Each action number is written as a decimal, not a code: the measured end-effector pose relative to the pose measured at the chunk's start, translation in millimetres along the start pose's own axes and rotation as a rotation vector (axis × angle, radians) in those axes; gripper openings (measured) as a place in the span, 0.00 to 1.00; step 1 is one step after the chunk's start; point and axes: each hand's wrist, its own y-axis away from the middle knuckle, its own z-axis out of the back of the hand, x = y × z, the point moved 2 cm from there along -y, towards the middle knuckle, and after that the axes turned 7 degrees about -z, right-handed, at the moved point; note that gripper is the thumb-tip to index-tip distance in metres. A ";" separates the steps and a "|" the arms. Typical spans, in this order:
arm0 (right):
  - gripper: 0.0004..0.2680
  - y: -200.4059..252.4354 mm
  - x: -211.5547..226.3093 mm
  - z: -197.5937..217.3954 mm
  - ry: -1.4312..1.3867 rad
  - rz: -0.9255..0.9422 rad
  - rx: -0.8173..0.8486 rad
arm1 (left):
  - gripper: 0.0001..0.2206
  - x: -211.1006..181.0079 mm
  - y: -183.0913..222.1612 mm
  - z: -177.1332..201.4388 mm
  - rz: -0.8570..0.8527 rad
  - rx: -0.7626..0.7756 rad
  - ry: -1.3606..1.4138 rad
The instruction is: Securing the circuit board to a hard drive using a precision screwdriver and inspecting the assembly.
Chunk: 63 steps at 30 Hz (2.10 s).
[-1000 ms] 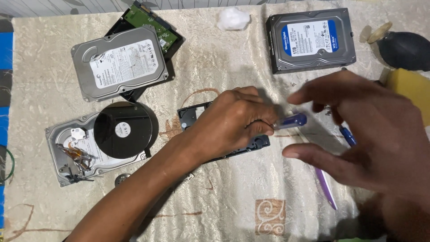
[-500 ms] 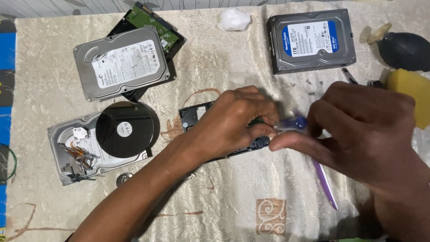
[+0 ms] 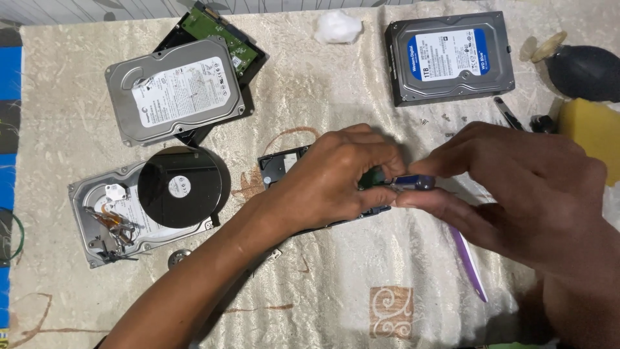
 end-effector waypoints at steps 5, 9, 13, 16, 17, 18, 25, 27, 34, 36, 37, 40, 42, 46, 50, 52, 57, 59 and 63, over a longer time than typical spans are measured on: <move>0.13 2.6 -2.3 0.4 0.075 -0.006 -0.079 | 0.09 3.6 1.1 -4.6 0.057 -0.026 0.027; 0.12 -5.8 -9.9 -4.5 -0.256 -0.020 0.171 | 0.15 5.1 0.2 -5.3 0.030 -0.047 0.013; 0.09 -3.8 -28.9 -15.1 -0.541 -0.099 0.319 | 0.27 13.4 4.9 6.1 0.031 0.105 -0.177; 0.10 -1.8 -36.9 -18.5 -0.570 -0.195 0.332 | 0.59 11.3 7.9 13.3 0.339 0.333 -0.361; 0.10 -2.4 -36.9 -20.1 -0.571 -0.199 0.330 | 0.59 11.2 6.8 11.8 0.337 0.337 -0.359; 0.10 -3.1 -37.1 -21.1 -0.549 -0.209 0.303 | 0.63 12.2 7.0 9.7 0.402 0.392 -0.400; 0.04 18.4 -18.6 -36.8 -0.570 -0.424 -0.051 | 0.65 13.7 11.8 1.6 0.475 0.424 -0.466; 0.06 27.3 -13.2 -47.2 -0.586 -0.460 -0.142 | 0.64 14.1 10.4 2.2 0.503 0.440 -0.454; 0.04 12.9 -26.5 -36.9 -0.487 -0.210 0.037 | 0.61 18.9 16.1 2.1 0.366 0.338 -0.471; 0.06 2.5 -23.2 -25.4 -0.354 -0.176 0.083 | 0.61 20.5 15.8 1.0 0.382 0.347 -0.476; 0.09 -2.8 -21.3 -20.8 -0.227 -0.147 0.131 | 0.61 21.6 16.8 0.0 0.403 0.361 -0.474; 0.05 -6.9 -19.6 -10.9 0.024 0.001 0.227 | 0.61 17.9 10.4 0.9 0.501 0.473 -0.454; 0.07 -7.4 -14.6 -6.6 0.133 0.085 0.297 | 0.61 20.4 10.8 -0.1 0.495 0.479 -0.462; 0.12 5.9 -18.5 -19.2 0.569 0.223 0.677 | 0.60 28.1 15.2 -4.0 0.426 0.448 -0.505; 0.19 4.9 -17.6 -23.8 0.558 0.191 0.778 | 0.59 25.0 14.7 -1.8 0.455 0.435 -0.447; 0.08 1.6 -19.0 -26.3 0.501 0.155 0.839 | 0.59 25.0 13.8 -1.7 0.457 0.444 -0.435; 0.09 2.7 -27.4 -32.5 0.616 0.244 0.951 | 0.51 26.6 12.7 -3.6 0.458 0.485 -0.465; 0.07 4.5 -31.0 -35.1 0.643 0.237 1.040 | 0.52 27.3 14.2 -3.5 0.440 0.447 -0.470; 0.05 -1.1 -24.4 -36.4 0.696 0.087 1.103 | 0.52 28.6 16.8 -4.3 0.419 0.401 -0.447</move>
